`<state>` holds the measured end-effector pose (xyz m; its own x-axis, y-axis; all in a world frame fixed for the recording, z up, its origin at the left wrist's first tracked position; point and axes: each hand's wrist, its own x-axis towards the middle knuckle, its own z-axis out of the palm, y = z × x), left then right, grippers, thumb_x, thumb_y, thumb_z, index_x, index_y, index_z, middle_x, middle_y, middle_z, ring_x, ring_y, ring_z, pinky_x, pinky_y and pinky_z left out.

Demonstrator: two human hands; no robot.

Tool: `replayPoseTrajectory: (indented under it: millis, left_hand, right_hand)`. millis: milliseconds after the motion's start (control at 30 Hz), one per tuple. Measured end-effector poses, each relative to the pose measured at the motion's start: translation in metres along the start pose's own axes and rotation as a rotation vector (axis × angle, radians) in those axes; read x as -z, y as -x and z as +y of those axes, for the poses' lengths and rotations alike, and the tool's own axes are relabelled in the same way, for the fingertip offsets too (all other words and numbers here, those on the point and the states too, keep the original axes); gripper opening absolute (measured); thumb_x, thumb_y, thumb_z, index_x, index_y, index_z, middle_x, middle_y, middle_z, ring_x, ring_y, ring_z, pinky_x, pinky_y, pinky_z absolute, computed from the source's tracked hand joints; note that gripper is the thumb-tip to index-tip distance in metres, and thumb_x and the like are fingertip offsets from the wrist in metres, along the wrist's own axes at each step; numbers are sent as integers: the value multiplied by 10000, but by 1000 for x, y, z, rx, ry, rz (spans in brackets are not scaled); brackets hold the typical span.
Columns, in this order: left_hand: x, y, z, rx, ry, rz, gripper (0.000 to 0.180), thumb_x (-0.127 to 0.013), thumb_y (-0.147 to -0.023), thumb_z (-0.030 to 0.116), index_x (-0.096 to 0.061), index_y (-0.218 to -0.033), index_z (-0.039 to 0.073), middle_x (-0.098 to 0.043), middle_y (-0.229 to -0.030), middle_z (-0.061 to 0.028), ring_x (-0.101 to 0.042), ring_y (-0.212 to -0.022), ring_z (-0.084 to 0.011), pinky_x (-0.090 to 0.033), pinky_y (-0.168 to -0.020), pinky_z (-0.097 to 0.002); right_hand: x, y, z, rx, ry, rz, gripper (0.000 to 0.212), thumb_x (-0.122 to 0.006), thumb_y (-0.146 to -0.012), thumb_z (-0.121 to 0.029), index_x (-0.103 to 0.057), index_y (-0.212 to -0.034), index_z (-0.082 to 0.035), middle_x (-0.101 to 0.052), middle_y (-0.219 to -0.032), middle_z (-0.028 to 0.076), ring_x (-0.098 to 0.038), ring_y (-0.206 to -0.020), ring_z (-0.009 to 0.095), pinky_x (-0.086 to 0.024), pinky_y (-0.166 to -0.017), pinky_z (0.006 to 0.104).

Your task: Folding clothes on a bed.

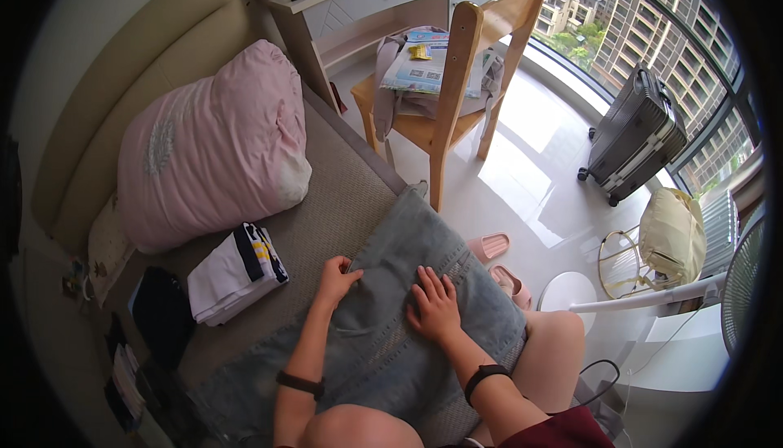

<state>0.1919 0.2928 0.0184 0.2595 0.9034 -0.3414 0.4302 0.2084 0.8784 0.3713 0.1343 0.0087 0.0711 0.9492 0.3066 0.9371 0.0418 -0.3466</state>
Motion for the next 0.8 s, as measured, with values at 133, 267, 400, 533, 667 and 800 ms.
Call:
replayPoseTrajectory:
  millis: [133, 267, 400, 533, 667, 800]
  left_hand:
    - [10, -8, 13, -167, -255, 122, 273, -792, -655, 86, -543, -725, 1, -542, -637, -69, -502, -580, -154, -421, -551, -317]
    - [20, -20, 16, -220, -248, 70, 329, -815, -628, 86, -491, -663, 37, -467, -598, -10, -409, -567, -118, -379, -533, -295]
    - [30, -27, 6, -169, -315, -28, 270, -808, -642, 81, -548, -695, 28, -539, -641, -28, -480, -604, -122, -417, -567, -294]
    - [23, -23, 8, -93, -51, -87, 215, -779, -683, 66, -616, -802, -7, -601, -751, -56, -543, -704, -131, -450, -646, -288]
    - [20, -19, 12, -51, -126, -136, 277, -763, -694, 84, -615, -875, -65, -634, -802, -108, -577, -737, -174, -459, -689, -310]
    - [21, -16, 16, -40, -165, -159, 319, -748, -717, 89, -603, -950, -72, -639, -868, -130, -593, -816, -179, -460, -738, -298]
  right_hand:
    - [0, 0, 1, -15, 1, -17, 382, -627, -740, -263, -549, -1073, -92, -399, -1411, 123, -361, -1317, 260, -247, -1064, 483]
    - [2, 0, 0, -1, 23, -36, 372, -617, -746, -257, -541, -1076, -104, -392, -1421, 108, -357, -1325, 235, -237, -1069, 482]
    - [3, -1, -3, -1, 13, -49, 357, -608, -746, -245, -541, -1071, -113, -391, -1426, 98, -360, -1327, 220, -230, -1072, 483]
    - [0, 2, 1, 26, 44, -32, 288, -616, -744, -234, -583, -1020, -157, -409, -1414, 93, -372, -1317, 234, -229, -1068, 500]
    - [-9, 6, 6, 141, 105, 37, 259, -641, -737, -245, -603, -990, -205, -447, -1377, 86, -393, -1293, 266, -229, -1056, 531]
    - [-11, 8, 7, 194, 75, 34, 313, -686, -708, -315, -604, -1000, -238, -487, -1307, 77, -400, -1267, 289, -223, -1041, 564]
